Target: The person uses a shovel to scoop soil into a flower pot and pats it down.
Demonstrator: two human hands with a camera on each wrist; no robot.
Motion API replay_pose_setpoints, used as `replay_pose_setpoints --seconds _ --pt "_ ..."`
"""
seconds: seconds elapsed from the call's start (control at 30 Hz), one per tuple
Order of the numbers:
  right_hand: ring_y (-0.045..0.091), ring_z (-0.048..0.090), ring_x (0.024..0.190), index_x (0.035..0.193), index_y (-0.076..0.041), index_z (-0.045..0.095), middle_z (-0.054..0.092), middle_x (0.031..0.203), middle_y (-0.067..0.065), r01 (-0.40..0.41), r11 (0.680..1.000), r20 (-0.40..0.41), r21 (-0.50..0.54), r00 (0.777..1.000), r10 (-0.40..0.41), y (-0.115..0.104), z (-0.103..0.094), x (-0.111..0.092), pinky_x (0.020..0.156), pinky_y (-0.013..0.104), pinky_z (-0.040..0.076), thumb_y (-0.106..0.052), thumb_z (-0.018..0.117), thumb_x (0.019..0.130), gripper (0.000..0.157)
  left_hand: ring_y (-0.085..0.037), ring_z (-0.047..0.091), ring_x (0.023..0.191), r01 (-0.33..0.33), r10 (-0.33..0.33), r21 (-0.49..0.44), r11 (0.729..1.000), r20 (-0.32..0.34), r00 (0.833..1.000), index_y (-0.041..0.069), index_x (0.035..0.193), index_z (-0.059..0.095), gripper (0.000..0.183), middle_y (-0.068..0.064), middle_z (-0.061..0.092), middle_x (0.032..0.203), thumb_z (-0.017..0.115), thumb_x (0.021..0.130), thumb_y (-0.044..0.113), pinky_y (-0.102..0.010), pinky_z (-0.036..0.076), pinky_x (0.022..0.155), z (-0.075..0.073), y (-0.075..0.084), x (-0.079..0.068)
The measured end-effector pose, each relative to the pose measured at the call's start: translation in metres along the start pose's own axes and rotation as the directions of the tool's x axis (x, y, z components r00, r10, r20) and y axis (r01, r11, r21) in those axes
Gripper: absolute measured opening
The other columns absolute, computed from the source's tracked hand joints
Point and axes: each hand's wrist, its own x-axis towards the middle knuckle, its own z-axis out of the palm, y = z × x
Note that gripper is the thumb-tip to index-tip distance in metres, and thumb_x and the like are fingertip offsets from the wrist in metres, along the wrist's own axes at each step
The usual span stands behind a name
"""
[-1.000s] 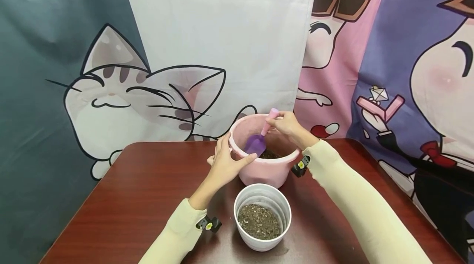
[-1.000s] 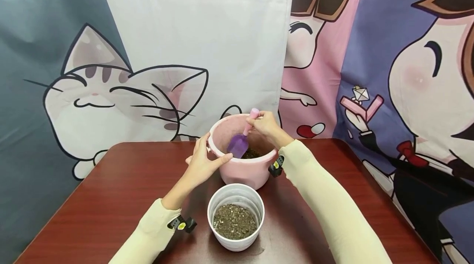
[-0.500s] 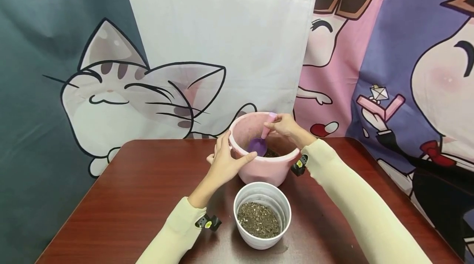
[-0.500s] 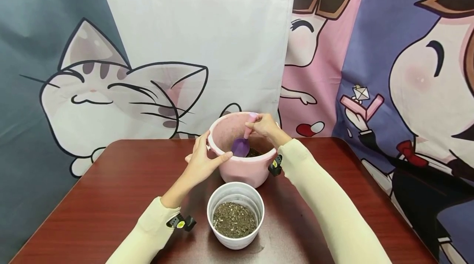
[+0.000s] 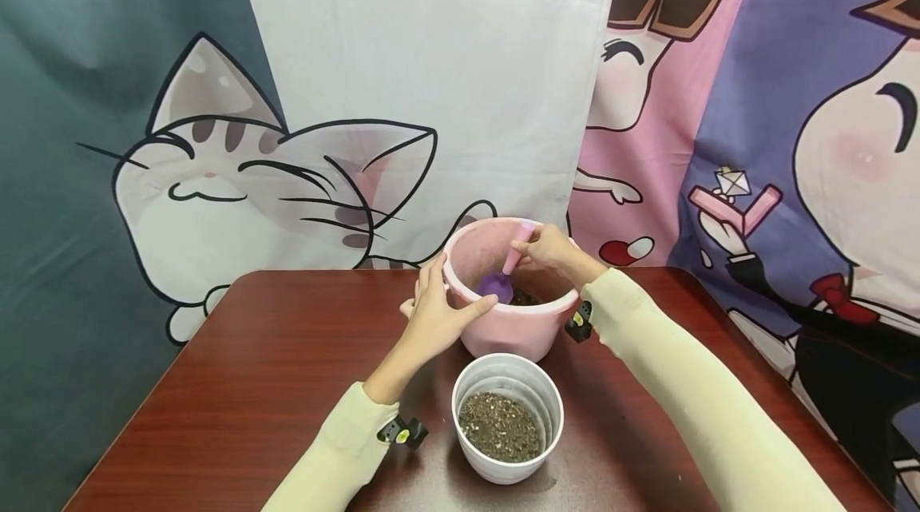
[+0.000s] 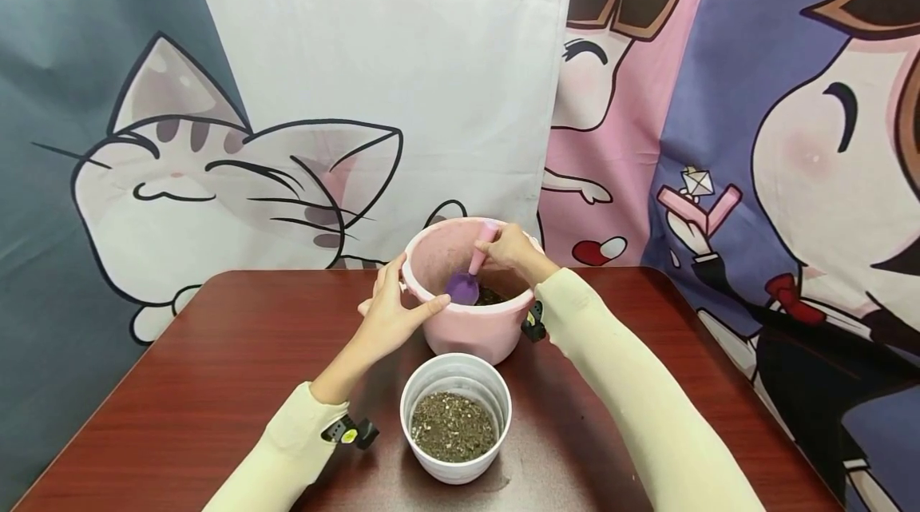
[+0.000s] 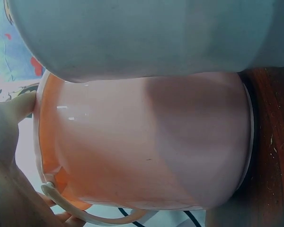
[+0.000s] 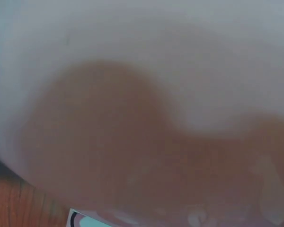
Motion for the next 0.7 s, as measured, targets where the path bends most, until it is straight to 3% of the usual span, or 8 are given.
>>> replay_pose_setpoints --seconds 0.13,0.2,0.37,0.53,0.7 --pt "0.035 0.069 0.09 0.125 0.023 0.043 0.054 0.119 0.045 -0.037 0.992 0.086 0.119 0.996 0.026 0.0014 0.0022 0.0021 0.088 0.046 0.052 -0.001 0.053 0.1 0.036 -0.032 0.032 0.138 -0.008 0.008 -0.003 1.0 -0.005 1.0 0.006 0.154 0.025 0.107 -0.014 0.031 0.152 0.079 0.077 0.056 -0.059 0.017 0.094 0.0005 -0.0008 0.0004" --pt "0.04 0.068 0.097 0.125 0.024 0.043 0.052 0.121 0.046 -0.021 0.992 0.113 0.124 0.994 0.007 0.0017 0.0027 0.0022 0.089 0.048 0.051 0.001 0.051 0.101 0.035 -0.032 0.031 0.138 -0.01 0.01 -0.004 1.0 -0.004 1.0 0.006 0.154 0.025 0.107 -0.014 0.031 0.152 0.079 0.077 0.056 -0.059 0.017 0.094 0.0006 -0.0012 0.0006" --pt "0.046 0.063 0.108 0.122 0.023 0.045 0.052 0.124 0.044 0.013 0.995 0.14 0.099 0.99 -0.027 0.0 0.0038 0.0 0.088 0.045 0.053 0.003 0.051 0.1 0.03 -0.031 0.028 0.14 -0.008 0.008 -0.012 1.0 0.009 1.0 0.007 0.155 0.023 0.107 -0.014 0.029 0.154 0.078 0.078 0.056 -0.058 0.017 0.094 -0.0006 -0.0016 0.0002" --pt "0.039 0.066 0.101 0.122 0.022 0.047 0.058 0.116 0.04 0.009 1.0 0.145 0.018 0.989 -0.012 -0.003 0.0042 -0.0018 0.087 0.041 0.054 0.002 0.053 0.1 0.031 -0.032 0.027 0.141 -0.01 0.01 -0.018 1.0 0.016 1.0 0.006 0.156 0.022 0.106 -0.013 0.027 0.156 0.076 0.08 0.057 -0.06 0.016 0.095 -0.0023 -0.0019 -0.0002" --pt "0.04 0.066 0.102 0.122 0.023 0.048 0.061 0.113 0.038 -0.027 1.0 0.175 0.014 0.984 0.025 -0.0022 0.0032 -0.0029 0.091 0.046 0.051 0.001 0.053 0.1 0.031 -0.032 0.027 0.142 -0.013 0.013 -0.011 1.0 0.016 1.0 0.005 0.156 0.021 0.106 -0.013 0.027 0.156 0.076 0.08 0.057 -0.061 0.016 0.095 -0.0011 -0.0026 0.0002"
